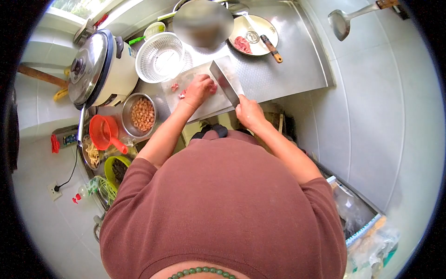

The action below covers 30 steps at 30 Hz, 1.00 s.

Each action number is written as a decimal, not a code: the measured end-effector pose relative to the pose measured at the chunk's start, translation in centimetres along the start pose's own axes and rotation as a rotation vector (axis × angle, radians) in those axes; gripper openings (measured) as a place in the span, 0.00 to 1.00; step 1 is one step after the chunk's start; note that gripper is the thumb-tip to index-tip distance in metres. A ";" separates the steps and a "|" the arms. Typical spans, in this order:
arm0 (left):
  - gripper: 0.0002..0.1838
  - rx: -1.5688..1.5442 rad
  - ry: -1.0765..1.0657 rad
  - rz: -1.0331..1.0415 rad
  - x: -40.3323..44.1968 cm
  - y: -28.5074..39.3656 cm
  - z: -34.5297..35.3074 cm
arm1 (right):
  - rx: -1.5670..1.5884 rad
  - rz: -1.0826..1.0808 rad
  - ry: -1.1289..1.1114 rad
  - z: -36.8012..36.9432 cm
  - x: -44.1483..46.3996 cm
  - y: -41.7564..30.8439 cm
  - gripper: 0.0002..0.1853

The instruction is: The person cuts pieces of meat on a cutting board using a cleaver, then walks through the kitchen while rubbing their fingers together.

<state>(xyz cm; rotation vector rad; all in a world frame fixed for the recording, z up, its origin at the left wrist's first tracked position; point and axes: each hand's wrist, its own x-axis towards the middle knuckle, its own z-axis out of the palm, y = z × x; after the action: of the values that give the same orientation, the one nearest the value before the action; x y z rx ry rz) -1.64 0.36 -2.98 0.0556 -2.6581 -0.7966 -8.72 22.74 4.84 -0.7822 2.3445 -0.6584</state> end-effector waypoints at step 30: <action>0.09 0.026 -0.067 -0.087 -1.6 -0.3 1.2 | -0.158 -0.036 0.028 3.8 3.2 -3.9 0.12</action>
<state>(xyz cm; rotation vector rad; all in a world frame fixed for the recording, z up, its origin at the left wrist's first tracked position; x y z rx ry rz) -0.64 1.00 -4.61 0.1552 -2.7458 -0.8039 -6.89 16.85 3.29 -0.8915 2.4353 -0.5055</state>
